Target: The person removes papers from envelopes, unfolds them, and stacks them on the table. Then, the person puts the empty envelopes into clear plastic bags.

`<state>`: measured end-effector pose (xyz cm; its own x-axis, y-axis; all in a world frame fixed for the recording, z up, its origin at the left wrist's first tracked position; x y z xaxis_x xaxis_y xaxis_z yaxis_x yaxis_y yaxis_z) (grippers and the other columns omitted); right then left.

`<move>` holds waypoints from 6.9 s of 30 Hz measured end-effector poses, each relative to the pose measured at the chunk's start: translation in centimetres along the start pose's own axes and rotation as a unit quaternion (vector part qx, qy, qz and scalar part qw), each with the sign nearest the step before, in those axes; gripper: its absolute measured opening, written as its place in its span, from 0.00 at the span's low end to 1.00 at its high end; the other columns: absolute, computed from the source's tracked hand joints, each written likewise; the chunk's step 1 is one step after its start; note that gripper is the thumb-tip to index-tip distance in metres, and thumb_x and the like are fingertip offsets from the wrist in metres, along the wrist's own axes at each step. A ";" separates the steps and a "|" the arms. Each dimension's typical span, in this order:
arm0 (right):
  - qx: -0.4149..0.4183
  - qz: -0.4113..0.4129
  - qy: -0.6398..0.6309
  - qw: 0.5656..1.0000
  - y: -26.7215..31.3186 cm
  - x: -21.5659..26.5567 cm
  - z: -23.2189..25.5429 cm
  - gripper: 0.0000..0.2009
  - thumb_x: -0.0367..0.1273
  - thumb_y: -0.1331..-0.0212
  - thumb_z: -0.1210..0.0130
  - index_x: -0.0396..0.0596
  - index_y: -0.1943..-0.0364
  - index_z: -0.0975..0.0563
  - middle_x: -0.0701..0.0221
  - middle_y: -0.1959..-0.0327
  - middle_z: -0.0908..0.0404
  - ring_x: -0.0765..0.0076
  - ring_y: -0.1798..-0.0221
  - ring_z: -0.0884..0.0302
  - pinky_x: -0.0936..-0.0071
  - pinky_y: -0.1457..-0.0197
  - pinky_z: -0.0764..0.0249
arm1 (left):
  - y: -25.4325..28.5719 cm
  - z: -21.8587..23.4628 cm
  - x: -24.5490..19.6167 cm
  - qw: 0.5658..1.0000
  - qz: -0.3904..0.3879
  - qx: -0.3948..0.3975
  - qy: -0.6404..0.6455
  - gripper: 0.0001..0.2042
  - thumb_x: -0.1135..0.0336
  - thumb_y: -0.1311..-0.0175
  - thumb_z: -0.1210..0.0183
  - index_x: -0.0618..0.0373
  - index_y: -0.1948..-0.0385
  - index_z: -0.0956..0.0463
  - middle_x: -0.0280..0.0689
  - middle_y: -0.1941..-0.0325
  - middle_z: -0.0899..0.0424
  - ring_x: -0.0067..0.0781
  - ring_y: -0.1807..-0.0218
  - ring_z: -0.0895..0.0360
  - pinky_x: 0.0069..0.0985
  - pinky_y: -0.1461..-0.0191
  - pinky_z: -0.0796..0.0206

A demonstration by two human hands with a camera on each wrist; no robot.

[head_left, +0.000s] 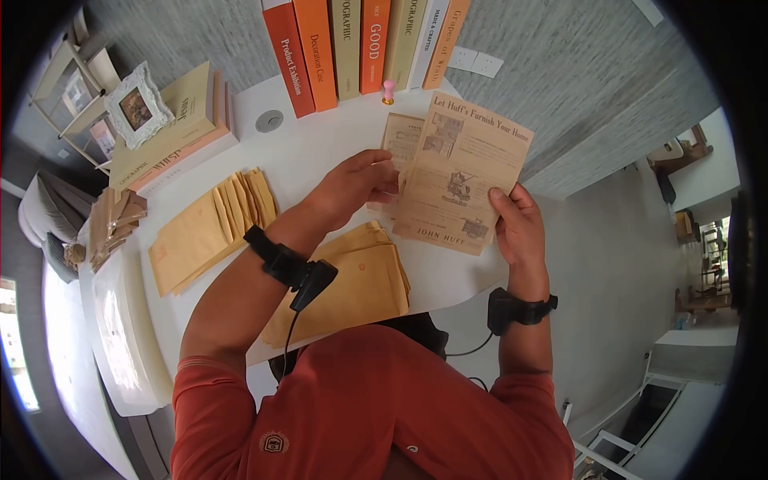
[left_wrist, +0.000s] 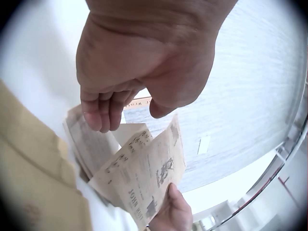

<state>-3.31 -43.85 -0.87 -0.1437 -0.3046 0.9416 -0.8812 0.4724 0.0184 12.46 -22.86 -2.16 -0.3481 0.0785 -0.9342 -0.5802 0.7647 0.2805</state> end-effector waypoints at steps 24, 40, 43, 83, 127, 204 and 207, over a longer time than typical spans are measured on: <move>0.026 0.154 0.094 0.983 4.3 2.7 -6.9 0.35 0.20 0.35 0.43 0.44 0.25 0.46 0.62 0.53 0.18 0.77 0.53 0.21 0.77 0.49 0.25 | 7.0 -1.0 -2.0 0.970 -0.185 -0.054 -0.149 0.23 0.74 0.34 0.38 0.61 0.37 0.29 0.31 0.61 0.21 0.17 0.64 0.27 0.19 0.57 0.29; 0.114 0.220 0.381 0.891 5.5 3.6 -7.5 0.15 0.25 0.39 0.37 0.42 0.49 0.21 0.67 0.58 0.20 0.74 0.60 0.25 0.75 0.51 0.26 | 11.5 -1.1 -5.2 0.909 -0.228 -0.090 -0.338 0.18 0.70 0.41 0.32 0.60 0.49 0.23 0.41 0.50 0.22 0.31 0.56 0.23 0.27 0.51 0.27; -0.007 0.125 0.294 0.947 5.7 1.5 -4.1 0.12 0.27 0.34 0.41 0.40 0.48 0.22 0.68 0.60 0.18 0.77 0.60 0.25 0.76 0.52 0.26 | 13.4 -1.8 -3.9 0.814 -0.258 -0.087 -0.513 0.32 0.61 0.47 0.26 0.58 0.40 0.28 0.45 0.42 0.25 0.41 0.43 0.25 0.33 0.40 0.30; 0.083 0.024 0.245 0.966 8.1 1.2 -4.3 0.15 0.24 0.34 0.51 0.38 0.45 0.25 0.71 0.57 0.18 0.83 0.58 0.25 0.79 0.53 0.27 | 15.6 -3.1 -2.7 0.744 -0.250 -0.086 -0.613 0.52 0.61 0.65 0.20 0.56 0.30 0.39 0.53 0.35 0.34 0.57 0.34 0.34 0.49 0.30 0.41; 0.148 0.111 0.234 0.954 6.3 -0.7 -12.7 0.08 0.25 0.35 0.40 0.38 0.54 0.18 0.66 0.49 0.20 0.72 0.53 0.19 0.74 0.51 0.23 | 17.4 -2.7 -5.1 0.717 -0.290 -0.095 -0.627 0.49 0.60 0.64 0.21 0.56 0.32 0.35 0.52 0.34 0.33 0.58 0.35 0.33 0.49 0.32 0.37; -0.127 0.073 0.156 0.977 1.6 0.1 -4.2 0.25 0.36 0.27 0.44 0.37 0.34 0.36 0.68 0.58 0.19 0.79 0.53 0.24 0.80 0.48 0.28 | 6.1 -1.1 -2.4 0.980 -0.125 -0.049 -0.148 0.33 0.77 0.31 0.44 0.64 0.26 0.49 0.39 0.56 0.17 0.25 0.53 0.19 0.26 0.45 0.26; -0.045 0.104 0.061 0.992 2.7 0.9 -6.0 0.31 0.28 0.29 0.45 0.39 0.26 0.44 0.67 0.57 0.19 0.78 0.51 0.24 0.78 0.47 0.28 | 6.3 -0.4 -2.2 0.980 -0.119 -0.082 -0.134 0.35 0.78 0.32 0.43 0.62 0.25 0.50 0.39 0.55 0.17 0.24 0.54 0.20 0.26 0.46 0.26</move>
<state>-3.10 -37.90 2.00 -0.2575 -0.0934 0.9617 -0.7932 0.5889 -0.1552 9.30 -18.51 1.77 0.0041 0.0921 -0.9957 -0.7403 0.6697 0.0589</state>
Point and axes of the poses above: each hand's wrist, its own y-axis away from the middle knuckle, its own z-axis out of the back of the hand, x = y × z, the point moved 7 cm from there along -y, towards the middle knuckle
